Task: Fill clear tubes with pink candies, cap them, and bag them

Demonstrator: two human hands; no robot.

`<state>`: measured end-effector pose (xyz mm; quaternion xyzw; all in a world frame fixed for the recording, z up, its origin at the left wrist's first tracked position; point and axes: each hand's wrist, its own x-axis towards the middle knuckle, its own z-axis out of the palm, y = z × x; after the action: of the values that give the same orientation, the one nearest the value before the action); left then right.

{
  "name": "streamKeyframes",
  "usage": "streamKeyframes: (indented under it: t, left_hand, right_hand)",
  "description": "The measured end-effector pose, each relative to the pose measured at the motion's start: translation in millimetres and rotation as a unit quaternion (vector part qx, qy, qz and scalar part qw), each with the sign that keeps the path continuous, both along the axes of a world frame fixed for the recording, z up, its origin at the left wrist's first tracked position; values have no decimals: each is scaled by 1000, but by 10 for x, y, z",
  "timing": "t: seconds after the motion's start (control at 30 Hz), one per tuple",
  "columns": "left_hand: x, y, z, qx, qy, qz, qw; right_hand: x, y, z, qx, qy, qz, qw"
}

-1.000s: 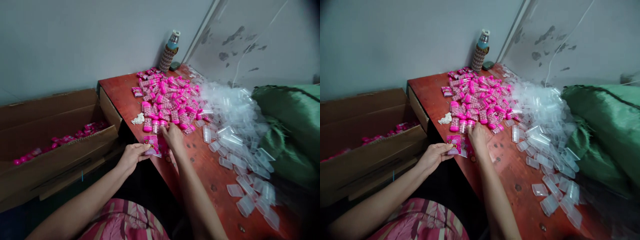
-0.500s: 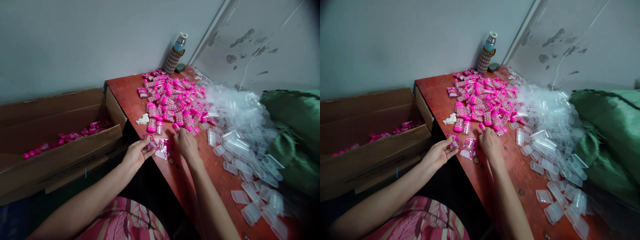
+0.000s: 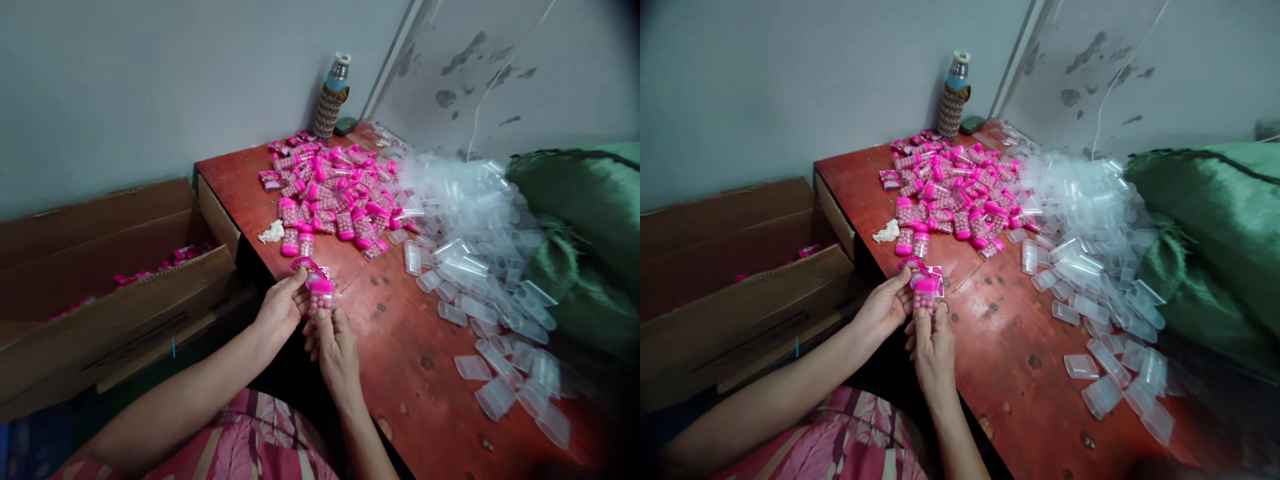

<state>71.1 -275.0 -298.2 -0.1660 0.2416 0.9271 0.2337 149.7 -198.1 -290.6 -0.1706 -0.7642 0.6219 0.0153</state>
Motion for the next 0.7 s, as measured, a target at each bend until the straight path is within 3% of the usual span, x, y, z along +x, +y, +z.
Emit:
streamKeyframes:
  t: [0.27, 0.57, 0.7]
  left_hand:
    - [18, 10, 30, -91, 104, -27, 990]
    - [-7, -31, 51, -90, 142, -125, 978]
    - [-46, -59, 32, -101, 160, -164, 968]
  right_hand:
    - [-33, 69, -73, -73, 15, 29, 997]
    - [-61, 55, -137, 3, 34, 17, 999]
    - [-71, 69, -154, -53, 39, 34, 997]
